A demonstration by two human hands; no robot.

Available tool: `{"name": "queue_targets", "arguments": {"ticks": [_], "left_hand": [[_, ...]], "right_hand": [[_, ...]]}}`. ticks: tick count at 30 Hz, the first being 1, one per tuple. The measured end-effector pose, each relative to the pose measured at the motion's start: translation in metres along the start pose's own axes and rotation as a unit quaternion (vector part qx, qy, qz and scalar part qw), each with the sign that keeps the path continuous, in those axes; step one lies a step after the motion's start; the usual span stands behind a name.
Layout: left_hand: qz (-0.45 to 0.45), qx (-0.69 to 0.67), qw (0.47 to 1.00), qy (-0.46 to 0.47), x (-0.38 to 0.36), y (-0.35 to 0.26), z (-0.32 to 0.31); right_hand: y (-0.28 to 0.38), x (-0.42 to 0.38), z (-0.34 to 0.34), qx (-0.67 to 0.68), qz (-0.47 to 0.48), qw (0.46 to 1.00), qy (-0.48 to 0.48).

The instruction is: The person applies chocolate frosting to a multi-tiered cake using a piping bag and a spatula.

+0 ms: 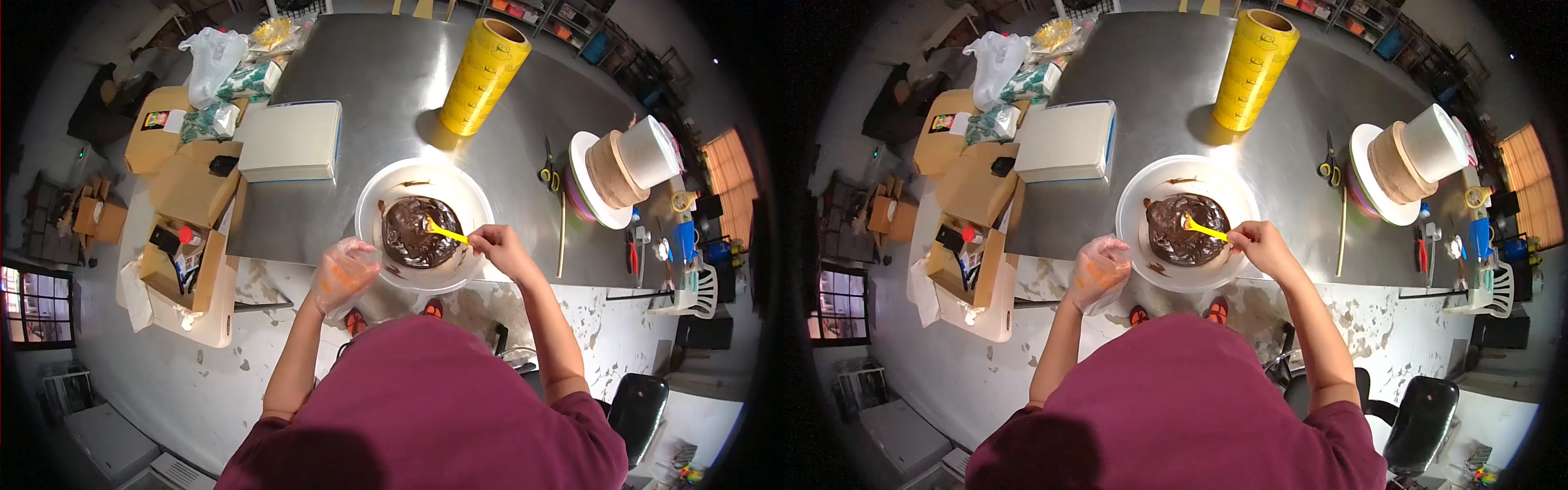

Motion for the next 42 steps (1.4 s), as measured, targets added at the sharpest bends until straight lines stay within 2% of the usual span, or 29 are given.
{"name": "queue_targets", "arguments": {"ticks": [2, 4, 7, 10, 13, 14, 16, 20, 22, 25, 29, 32, 34, 36, 40, 42], "left_hand": [[-0.021, 0.003, 1.000, 0.016, 0.003, -0.011, -0.004], [-0.064, 0.019, 0.997, 0.042, 0.008, -0.023, -0.014], [-0.042, 0.015, 0.997, 0.063, 0.018, -0.031, -0.029], [-0.085, -0.053, 0.995, 0.028, 0.018, -0.045, -0.039], [-0.032, -0.025, 0.995, 0.092, 0.029, -0.021, -0.042], [-0.010, -0.055, 0.994, 0.093, 0.027, -0.013, -0.042], [0.037, -0.113, 0.988, 0.095, 0.021, -0.030, -0.056], [0.078, -0.141, 0.971, 0.176, 0.022, -0.007, -0.061], [0.090, -0.173, 0.955, 0.224, 0.018, -0.016, -0.074], [-0.009, -0.019, 0.984, 0.175, 0.022, -0.010, -0.067], [0.004, -0.022, 0.987, 0.158, 0.022, 0.019, -0.056], [0.000, -0.035, 0.987, 0.158, 0.022, 0.017, -0.054], [-0.001, -0.019, 0.990, 0.142, 0.021, 0.019, -0.043], [-0.017, -0.061, 0.992, 0.106, 0.018, 0.006, -0.031], [-0.084, -0.044, 0.995, 0.041, 0.016, 0.002, -0.015], [-0.065, -0.072, 0.995, 0.019, 0.015, 0.015, -0.014]], "right_hand": [[0.006, -0.012, 0.002, 0.103, 0.010, 0.995, -0.006], [0.014, -0.023, 0.002, 0.149, 0.041, 0.988, -0.017], [0.025, -0.039, 0.004, 0.205, 0.081, 0.974, -0.059], [0.031, -0.052, 0.012, 0.148, 0.083, 0.979, -0.110], [0.041, -0.063, 0.024, 0.020, 0.105, 0.982, -0.157], [0.048, -0.067, 0.029, -0.033, 0.116, 0.978, -0.172], [0.056, -0.071, 0.035, -0.092, 0.177, 0.962, -0.184], [0.085, -0.079, 0.046, -0.222, 0.289, 0.911, -0.196], [0.090, -0.077, 0.047, -0.252, 0.313, 0.900, -0.171], [0.099, -0.074, 0.050, -0.276, 0.355, 0.884, -0.131], [0.114, -0.073, 0.063, -0.321, 0.378, 0.862, -0.101], [0.125, -0.073, 0.073, -0.346, 0.406, 0.839, -0.110], [0.124, -0.068, 0.080, -0.368, 0.394, 0.834, -0.119], [0.118, -0.060, 0.083, -0.387, 0.378, 0.829, -0.143], [0.060, -0.019, 0.056, -0.524, 0.200, 0.813, -0.155], [0.042, -0.005, 0.038, -0.549, 0.169, 0.803, -0.159]]}}
Point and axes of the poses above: each hand's wrist, its own x-axis towards the middle knuckle, its own z-axis out of the back of the hand, y = z × x, the point moved 8 cm from there along x, towards the middle knuckle, and after that the axes turned 8 degrees about -x, right-handed, at the moved point
